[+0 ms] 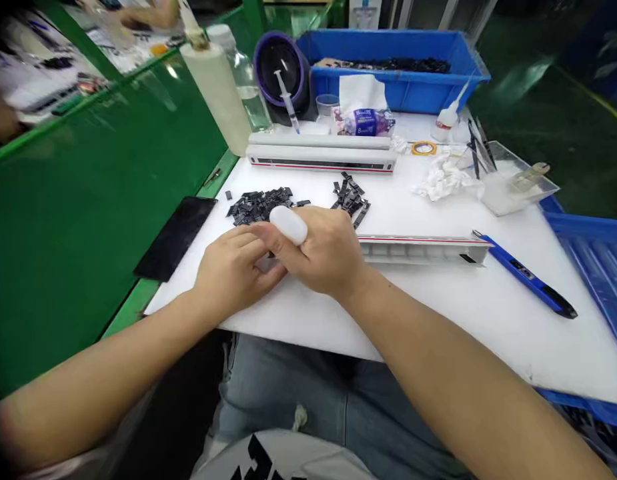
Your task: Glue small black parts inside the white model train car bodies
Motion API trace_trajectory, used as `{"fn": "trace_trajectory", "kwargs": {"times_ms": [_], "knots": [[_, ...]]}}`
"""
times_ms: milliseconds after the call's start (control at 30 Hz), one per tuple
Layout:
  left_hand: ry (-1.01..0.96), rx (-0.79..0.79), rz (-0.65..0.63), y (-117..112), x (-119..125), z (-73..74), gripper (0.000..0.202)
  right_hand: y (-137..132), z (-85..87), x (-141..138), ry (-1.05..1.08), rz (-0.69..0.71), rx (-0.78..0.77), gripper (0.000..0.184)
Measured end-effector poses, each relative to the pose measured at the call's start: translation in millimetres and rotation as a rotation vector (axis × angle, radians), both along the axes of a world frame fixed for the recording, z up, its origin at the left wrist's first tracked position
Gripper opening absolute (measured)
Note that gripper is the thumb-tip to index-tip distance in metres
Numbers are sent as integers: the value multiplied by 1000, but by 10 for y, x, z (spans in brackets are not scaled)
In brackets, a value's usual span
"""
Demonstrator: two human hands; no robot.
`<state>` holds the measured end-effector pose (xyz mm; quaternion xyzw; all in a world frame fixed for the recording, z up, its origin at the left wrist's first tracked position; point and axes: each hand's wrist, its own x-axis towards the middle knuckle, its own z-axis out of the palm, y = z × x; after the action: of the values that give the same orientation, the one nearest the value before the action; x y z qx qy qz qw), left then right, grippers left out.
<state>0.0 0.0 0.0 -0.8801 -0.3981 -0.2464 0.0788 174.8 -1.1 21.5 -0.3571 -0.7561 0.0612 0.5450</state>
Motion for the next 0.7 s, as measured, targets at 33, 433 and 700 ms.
{"fn": "trace_trajectory", "kwargs": {"times_ms": [33,433,700], "knots": [[2,5,0,-7,-4,3,30,-1,3,1,-6,-8,-5,39],[5,21,10,-19,-7,30,28,-27,8,-5,50,40,-60,35],[-3,13,-49,32,-49,40,21,44,758,941,816,68,-200,30]]}}
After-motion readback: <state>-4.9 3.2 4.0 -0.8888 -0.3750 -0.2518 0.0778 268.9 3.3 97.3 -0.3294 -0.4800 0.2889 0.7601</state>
